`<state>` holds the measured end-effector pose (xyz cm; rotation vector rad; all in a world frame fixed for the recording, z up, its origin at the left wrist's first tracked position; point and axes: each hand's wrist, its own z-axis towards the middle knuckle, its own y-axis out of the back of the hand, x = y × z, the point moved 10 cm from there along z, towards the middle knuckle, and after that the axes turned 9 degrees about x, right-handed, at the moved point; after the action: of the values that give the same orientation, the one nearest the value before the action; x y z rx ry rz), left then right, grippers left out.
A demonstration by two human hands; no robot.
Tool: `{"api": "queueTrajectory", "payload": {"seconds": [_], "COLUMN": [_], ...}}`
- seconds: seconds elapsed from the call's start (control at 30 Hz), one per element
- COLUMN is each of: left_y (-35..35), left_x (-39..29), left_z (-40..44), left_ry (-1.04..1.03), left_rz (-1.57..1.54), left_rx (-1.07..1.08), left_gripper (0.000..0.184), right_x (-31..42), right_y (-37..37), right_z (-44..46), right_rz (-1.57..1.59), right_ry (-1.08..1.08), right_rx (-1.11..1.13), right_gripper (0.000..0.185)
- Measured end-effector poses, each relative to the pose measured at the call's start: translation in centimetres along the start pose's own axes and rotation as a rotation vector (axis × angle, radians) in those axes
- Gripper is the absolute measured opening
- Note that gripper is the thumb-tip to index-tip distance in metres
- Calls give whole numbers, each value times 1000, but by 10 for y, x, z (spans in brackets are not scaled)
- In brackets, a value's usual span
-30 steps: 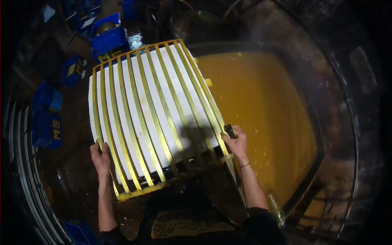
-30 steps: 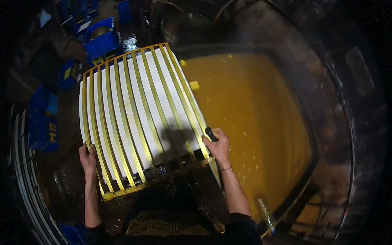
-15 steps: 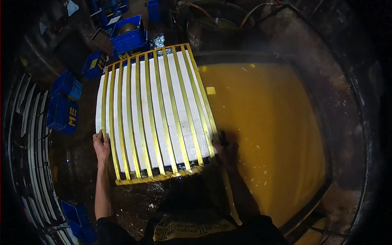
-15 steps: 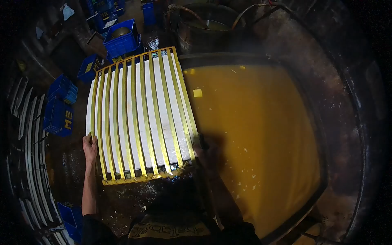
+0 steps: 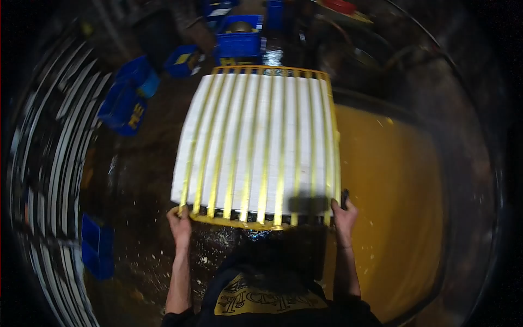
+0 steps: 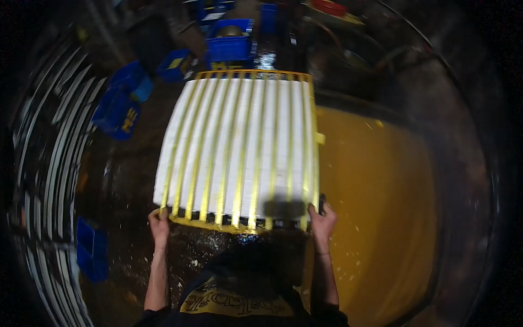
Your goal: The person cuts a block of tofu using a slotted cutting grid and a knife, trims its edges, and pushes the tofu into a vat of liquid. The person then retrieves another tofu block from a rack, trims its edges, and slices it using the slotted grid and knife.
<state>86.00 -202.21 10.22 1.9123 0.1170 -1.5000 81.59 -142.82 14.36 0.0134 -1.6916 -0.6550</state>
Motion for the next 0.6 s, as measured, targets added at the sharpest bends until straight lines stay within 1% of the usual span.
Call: {"api": "queueTrajectory", "payload": {"seconds": [0.03, 0.07, 0.1, 0.13, 0.17, 0.2, 0.23, 0.27, 0.3, 0.37, 0.47, 0.57, 0.6], "left_y": [-6, -9, -14, -15, -13, -15, -17, -21, -18, -23, -27, -26, -29], "left_x": [-14, -13, -13, -18, -26, -32, -33, -7, -15, -37, -33, -36, -29], "left_z": [-7, -9, -9, -11, -13, -14, -15, -4, -7, -13, -9, -10, -12], "left_ry": [72, 101, 124, 183, 194, 208, 219, 141, 147, 234, 208, 211, 246], "left_rz": [12, -64, -142, -176, -192, -271, -347, -289, -291, -474, -544, -529, -591], "left_rx": [31, 58, 94, 107, 91, 113, 137, 150, 146, 200, 205, 207, 209], "left_gripper": [33, 33, 34, 31, 31, 30, 29, 29, 29, 31, 31, 31, 31], "right_x": [-2, 11, 13, 10, 7, 9, 12, 12, 12, 15, 23, 23, 23], "right_y": [1, 1, -5, -4, -1, 0, -1, -1, -1, -1, -1, -1, -3], "right_z": [2, -2, -1, -1, -2, -2, -1, -1, -2, -2, -5, -5, -6], "right_rz": [-31, -39, -48, 28, 103, 97, 89, 87, 87, 50, 42, 59, 52], "right_ry": [46, -6, 18, 28, 33, 43, 52, 48, 41, 32, 17, 17, 26], "right_rx": [-31, -6, 23, 15, 2, 10, 20, 22, 21, 12, -5, 6, 17], "right_gripper": [19, 18, 18, 18, 18, 14, 14, 13, 13, 13, 13, 14, 15]}}
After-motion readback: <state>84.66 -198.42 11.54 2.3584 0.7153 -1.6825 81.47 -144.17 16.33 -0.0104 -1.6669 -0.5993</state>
